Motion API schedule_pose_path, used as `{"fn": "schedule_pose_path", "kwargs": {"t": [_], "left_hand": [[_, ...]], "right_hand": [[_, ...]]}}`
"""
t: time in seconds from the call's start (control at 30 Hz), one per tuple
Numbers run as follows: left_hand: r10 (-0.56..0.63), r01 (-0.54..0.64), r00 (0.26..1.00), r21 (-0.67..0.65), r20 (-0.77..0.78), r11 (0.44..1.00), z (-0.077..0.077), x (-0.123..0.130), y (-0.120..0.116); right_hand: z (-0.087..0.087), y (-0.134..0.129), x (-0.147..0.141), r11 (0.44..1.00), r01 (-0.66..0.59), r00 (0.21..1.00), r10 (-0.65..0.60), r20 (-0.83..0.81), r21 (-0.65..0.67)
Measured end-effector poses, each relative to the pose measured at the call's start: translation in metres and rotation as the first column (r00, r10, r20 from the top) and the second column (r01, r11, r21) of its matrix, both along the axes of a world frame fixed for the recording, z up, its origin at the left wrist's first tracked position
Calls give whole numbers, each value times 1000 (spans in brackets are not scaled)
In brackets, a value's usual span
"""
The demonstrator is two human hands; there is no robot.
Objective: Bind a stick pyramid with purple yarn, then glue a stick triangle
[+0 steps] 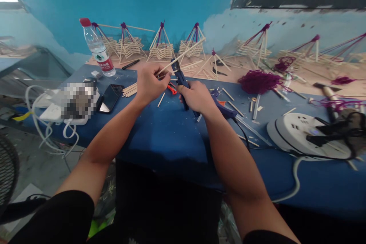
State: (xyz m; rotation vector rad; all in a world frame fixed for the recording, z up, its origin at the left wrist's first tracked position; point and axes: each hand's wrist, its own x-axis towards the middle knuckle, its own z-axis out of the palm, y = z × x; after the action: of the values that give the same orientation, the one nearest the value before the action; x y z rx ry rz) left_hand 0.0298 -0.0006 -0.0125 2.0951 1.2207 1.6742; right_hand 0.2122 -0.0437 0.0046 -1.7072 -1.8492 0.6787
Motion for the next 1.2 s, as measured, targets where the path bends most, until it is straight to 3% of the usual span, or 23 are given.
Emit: {"fn": "schedule_pose_path", "kwargs": {"t": [0.93, 1.2], "left_hand": [[29, -30, 999, -23, -33, 999, 3, 0, -6], [48, -48, 998, -8, -31, 999, 4, -1, -4]], "right_hand": [[-4, 0, -1, 999, -1, 1000, 2, 24, -47], [-4, 0, -6, 999, 21, 995, -16, 101, -42]]}}
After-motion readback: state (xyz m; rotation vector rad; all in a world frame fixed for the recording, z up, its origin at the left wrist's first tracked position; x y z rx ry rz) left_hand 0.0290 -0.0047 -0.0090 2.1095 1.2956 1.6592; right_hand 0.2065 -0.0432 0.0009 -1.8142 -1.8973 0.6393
